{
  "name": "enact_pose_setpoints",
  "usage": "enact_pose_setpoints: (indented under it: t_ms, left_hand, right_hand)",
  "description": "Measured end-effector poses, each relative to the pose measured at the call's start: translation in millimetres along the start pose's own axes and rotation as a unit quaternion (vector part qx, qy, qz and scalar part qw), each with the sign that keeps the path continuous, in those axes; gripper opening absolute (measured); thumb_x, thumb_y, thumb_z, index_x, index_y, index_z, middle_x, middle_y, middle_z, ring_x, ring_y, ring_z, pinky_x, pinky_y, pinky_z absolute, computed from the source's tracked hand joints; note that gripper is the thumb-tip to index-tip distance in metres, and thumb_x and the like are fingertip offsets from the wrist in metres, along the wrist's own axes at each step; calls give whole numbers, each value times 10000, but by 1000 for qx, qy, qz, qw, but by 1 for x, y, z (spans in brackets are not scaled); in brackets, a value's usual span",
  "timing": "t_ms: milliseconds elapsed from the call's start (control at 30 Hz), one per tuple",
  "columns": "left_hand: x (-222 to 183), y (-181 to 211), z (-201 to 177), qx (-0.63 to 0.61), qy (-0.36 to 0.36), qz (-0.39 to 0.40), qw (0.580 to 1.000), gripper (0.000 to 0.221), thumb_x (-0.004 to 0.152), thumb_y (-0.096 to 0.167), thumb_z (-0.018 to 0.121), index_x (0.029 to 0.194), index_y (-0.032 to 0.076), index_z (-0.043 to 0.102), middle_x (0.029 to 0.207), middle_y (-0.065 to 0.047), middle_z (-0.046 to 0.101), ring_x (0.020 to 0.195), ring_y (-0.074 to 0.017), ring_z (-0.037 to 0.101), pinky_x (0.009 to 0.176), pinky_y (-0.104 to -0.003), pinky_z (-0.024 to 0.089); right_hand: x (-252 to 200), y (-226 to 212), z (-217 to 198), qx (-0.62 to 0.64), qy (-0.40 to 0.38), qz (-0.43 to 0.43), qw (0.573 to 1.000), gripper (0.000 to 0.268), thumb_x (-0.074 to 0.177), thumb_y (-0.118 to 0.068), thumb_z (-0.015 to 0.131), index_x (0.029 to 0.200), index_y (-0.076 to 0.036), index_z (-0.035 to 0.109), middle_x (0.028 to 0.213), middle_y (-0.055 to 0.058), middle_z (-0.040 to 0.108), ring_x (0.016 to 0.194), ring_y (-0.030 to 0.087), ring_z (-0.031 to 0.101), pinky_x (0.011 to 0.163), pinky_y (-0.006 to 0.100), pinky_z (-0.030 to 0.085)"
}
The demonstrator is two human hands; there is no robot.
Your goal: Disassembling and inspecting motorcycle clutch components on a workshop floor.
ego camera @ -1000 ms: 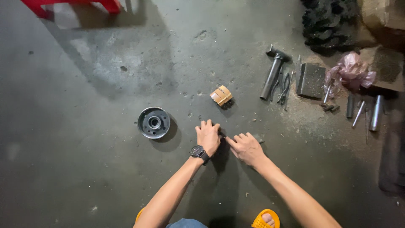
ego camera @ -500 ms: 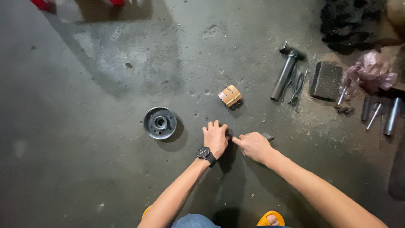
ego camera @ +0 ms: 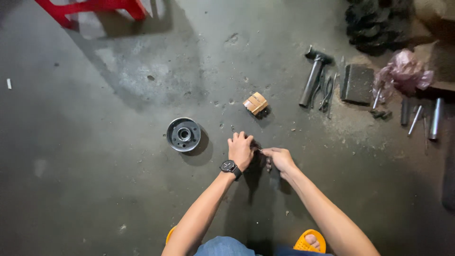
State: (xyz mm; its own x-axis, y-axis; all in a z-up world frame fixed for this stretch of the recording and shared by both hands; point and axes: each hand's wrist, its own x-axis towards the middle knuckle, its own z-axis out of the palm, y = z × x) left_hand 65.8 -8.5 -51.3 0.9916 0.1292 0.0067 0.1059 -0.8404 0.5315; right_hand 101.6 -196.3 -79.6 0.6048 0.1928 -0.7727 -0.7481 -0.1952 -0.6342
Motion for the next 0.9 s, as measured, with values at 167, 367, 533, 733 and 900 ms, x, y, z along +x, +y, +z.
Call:
enact_pose_setpoints:
  t_ms: [167,367,533,733,900]
  left_hand:
    - [-17,-14,0,-6,52,112,992,322,758,131,754,1072,124,686,1110,-92,619,1087,-324,547,921,-472,446]
    - [-15,-8,-11,63,43,243,967,288,756,136,692,1040,125,646,1086,-96,588,1070,-308,540,956,-469,435]
    - [-11,-4,-17,103,27,264,959,171,853,151,631,1023,144,643,1059,-104,570,1053,-301,537,947,-467,428]
    - [-6,-10,-15,159,25,318,934,140,839,166,626,961,100,614,1050,-112,564,1052,-294,541,921,-493,431]
    - [15,-43,-26,-15,76,101,992,133,790,32,625,921,37,603,929,-186,608,903,-400,605,777,-497,502]
  right_hand:
    - [-60,-30,-14,-108,83,-131,982,272,960,-231,677,1104,-21,771,753,70,662,646,167,602,590,316,483]
    - [-49,-3,-59,-405,248,-293,830,493,946,-342,695,1298,-4,626,1130,202,675,1041,331,652,887,449,491]
    - [-57,-1,-56,-500,286,-290,764,637,891,-353,722,1395,-12,532,1295,218,569,1220,393,541,1024,554,404]
    - [-85,-20,-30,-440,294,-397,750,500,879,-245,725,1310,-28,592,1308,190,573,1257,388,524,1037,533,412]
    - [-85,-13,-17,-378,251,-452,767,340,890,-140,709,1202,-17,650,1227,188,626,1193,375,579,1021,466,474]
